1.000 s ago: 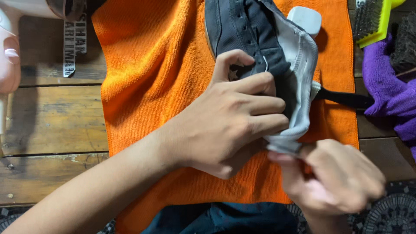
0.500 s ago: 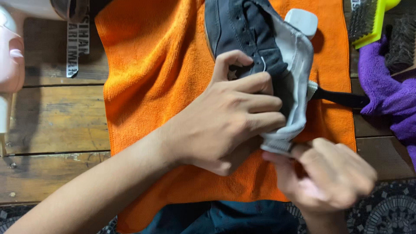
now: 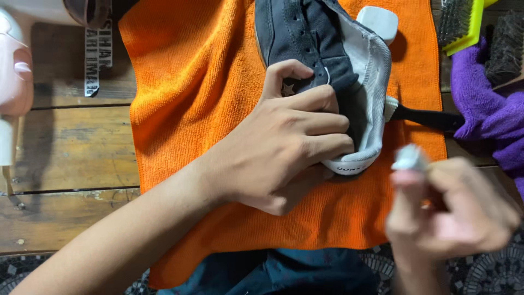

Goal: The person scrubs the white rubber sole and collar of a black sneaker using a small white brush and a cleaning solution. They repeatedly dip the brush into a metal bowl of white liquid and scrub different sections of the shoe's edge. Finally, the person wipes the cleaned areas with a purple cloth.

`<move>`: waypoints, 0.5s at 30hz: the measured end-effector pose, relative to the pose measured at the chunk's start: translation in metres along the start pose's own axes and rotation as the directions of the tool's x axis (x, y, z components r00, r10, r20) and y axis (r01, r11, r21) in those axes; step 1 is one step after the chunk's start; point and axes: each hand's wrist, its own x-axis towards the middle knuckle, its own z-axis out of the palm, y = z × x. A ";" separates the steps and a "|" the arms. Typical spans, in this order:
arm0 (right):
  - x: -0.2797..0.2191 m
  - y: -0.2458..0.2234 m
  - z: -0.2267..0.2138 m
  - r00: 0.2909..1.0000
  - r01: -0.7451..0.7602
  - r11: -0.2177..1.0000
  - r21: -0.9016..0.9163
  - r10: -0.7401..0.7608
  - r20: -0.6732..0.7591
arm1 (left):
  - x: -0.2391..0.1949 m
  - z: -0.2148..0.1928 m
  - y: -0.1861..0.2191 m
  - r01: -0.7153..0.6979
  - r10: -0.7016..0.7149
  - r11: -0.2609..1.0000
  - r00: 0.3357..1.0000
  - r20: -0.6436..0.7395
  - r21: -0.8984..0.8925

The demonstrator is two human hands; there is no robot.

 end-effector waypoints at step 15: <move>-0.067 0.187 -0.049 0.818 -0.576 0.816 0.053 0.574 0.040 | -0.005 -0.014 0.000 -0.046 0.046 0.999 0.999 -0.008 0.000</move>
